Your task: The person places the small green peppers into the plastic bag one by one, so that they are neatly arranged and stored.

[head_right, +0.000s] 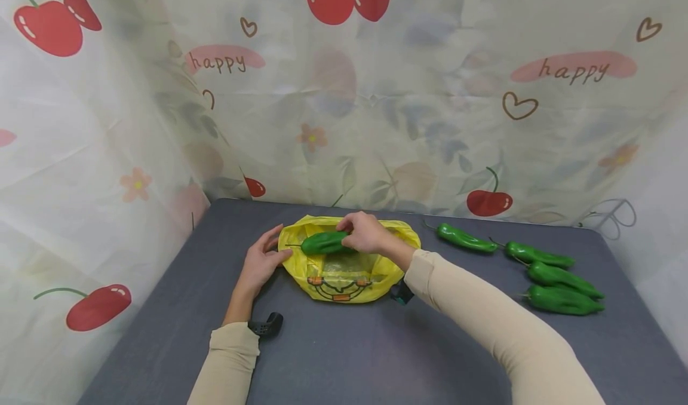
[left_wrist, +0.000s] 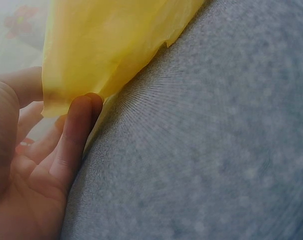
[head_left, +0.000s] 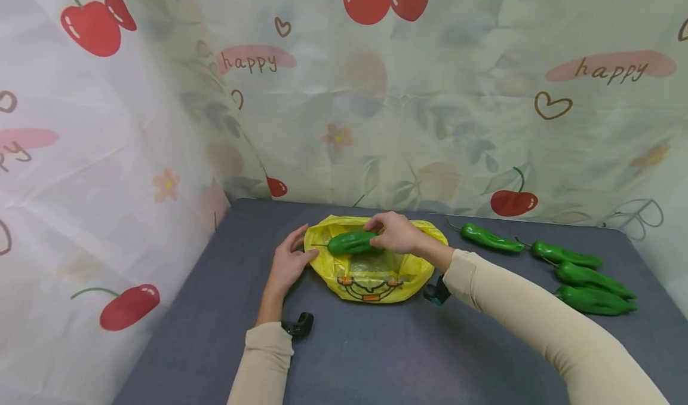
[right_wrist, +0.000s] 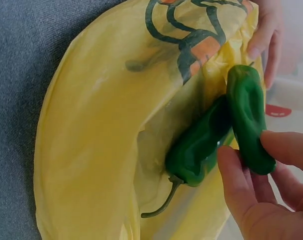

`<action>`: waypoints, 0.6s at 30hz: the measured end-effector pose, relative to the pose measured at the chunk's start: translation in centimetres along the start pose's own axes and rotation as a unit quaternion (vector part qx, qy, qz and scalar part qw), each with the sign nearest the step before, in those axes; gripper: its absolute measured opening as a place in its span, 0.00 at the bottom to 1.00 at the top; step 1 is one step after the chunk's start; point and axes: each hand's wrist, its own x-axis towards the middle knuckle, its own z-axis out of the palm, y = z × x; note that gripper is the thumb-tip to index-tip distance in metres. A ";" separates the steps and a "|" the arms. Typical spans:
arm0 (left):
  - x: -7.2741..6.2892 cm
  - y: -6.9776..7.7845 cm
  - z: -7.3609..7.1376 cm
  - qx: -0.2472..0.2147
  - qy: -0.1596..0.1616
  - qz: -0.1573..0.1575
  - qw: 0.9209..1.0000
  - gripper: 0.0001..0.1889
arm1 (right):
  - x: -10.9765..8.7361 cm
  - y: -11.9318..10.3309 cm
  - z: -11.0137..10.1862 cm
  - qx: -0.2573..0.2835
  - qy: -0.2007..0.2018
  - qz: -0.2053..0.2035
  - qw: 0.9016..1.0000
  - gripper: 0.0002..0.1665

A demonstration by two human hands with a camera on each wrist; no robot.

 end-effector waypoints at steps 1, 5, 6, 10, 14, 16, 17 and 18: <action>0.0 0.0 0.0 0.000 0.000 -0.001 1.000 0.36 | 0.0 0.0 0.0 -0.002 0.000 -0.001 1.000 0.21; 0.0 0.2 0.0 0.000 0.001 -0.004 1.000 0.36 | -0.1 0.1 -0.2 -0.008 -0.002 -0.003 1.000 0.21; 0.0 0.2 0.0 0.000 0.002 -0.005 1.000 0.36 | -0.1 0.2 -0.2 -0.008 -0.004 -0.004 1.000 0.22; 0.0 0.2 0.0 0.002 0.001 -0.003 1.000 0.36 | -0.2 0.5 -0.2 -0.002 -0.021 -0.005 1.000 0.24; -0.1 0.2 0.0 0.004 -0.001 -0.001 1.000 0.36 | -0.2 0.7 -0.4 -0.002 -0.038 -0.011 0.999 0.27; -0.1 0.2 0.0 0.004 0.000 -0.001 1.000 0.36 | -0.3 0.6 -0.5 -0.003 -0.043 -0.015 0.999 0.28; -0.1 0.2 0.0 0.005 0.000 -0.001 1.000 0.36 | -0.3 0.6 -0.6 -0.003 -0.046 -0.016 0.999 0.29; -0.1 0.2 0.0 0.005 0.000 -0.001 1.000 0.36 | -0.3 0.5 -0.7 -0.003 -0.046 -0.018 0.999 0.29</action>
